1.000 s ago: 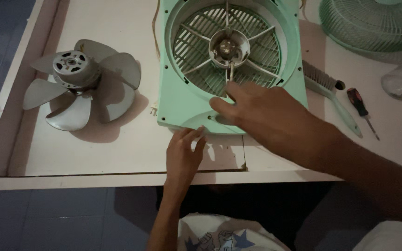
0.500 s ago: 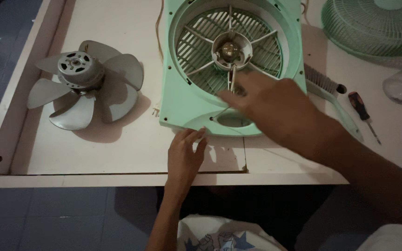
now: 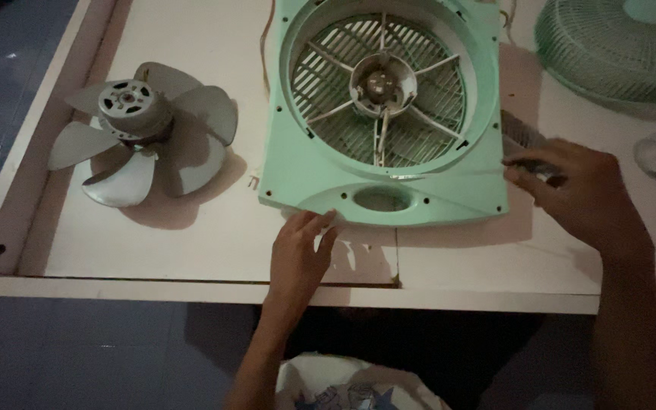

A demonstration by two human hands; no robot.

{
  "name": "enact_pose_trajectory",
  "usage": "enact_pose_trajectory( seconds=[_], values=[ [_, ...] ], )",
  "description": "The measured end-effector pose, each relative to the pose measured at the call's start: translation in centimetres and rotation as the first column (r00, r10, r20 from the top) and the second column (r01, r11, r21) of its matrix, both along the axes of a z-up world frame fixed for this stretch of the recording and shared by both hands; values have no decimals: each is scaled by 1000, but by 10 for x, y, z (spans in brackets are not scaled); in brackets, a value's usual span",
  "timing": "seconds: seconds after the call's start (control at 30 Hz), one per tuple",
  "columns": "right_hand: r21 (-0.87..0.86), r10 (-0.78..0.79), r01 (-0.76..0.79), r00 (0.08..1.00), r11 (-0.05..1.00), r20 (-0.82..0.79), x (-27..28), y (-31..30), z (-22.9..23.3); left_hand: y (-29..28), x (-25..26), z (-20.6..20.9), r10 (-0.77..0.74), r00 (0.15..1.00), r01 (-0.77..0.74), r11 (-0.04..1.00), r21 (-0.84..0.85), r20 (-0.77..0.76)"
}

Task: The person cleans the interior of a disassembled electric fan using a brush and then uses a screwdriver to tighten screws on the fan housing. The fan blades and outer cage are placed on the table during the process.

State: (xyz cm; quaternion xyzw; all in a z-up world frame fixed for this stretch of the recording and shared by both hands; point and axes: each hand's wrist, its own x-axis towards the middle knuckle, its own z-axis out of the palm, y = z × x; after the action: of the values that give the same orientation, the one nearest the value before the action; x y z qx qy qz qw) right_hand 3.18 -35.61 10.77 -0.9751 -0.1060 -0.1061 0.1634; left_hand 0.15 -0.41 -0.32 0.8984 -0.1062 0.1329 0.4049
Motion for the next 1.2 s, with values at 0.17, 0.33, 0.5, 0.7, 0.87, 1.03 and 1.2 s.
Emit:
enact_pose_trajectory(
  seconds=[0.17, 0.33, 0.5, 0.7, 0.87, 1.03, 1.2],
  values=[
    [419, -35, 23, 999, 908, 21, -12, -29, -9, -17, -3, 7, -89, 996, 89, 996, -10, -32],
    [465, 13, -95, 984, 880, 176, -5, -36, -11, -55, 3, 11, -218, 976, 218, 976, -8, 0],
    [304, 39, -107, 975, 947, 220, -2, -25, -6, -76, 15, 10, -283, 958, 271, 947, 173, 52],
    [249, 167, -209, 970, 946, 178, 3, -9, 3, -77, 19, 7, -284, 959, 272, 919, 287, 0],
    [190, 234, -237, 971, 953, 40, 7, 7, 10, -79, 20, 5, -264, 964, 259, 938, 232, -8],
    [76, 374, -384, 920, 920, 121, 10, 28, 16, -79, 20, 6, -268, 963, 258, 938, 230, 12],
    [89, 321, -320, 947, 943, 7, 13, 41, 26, -79, 20, 7, -275, 961, 269, 944, 192, 10]
  ],
)
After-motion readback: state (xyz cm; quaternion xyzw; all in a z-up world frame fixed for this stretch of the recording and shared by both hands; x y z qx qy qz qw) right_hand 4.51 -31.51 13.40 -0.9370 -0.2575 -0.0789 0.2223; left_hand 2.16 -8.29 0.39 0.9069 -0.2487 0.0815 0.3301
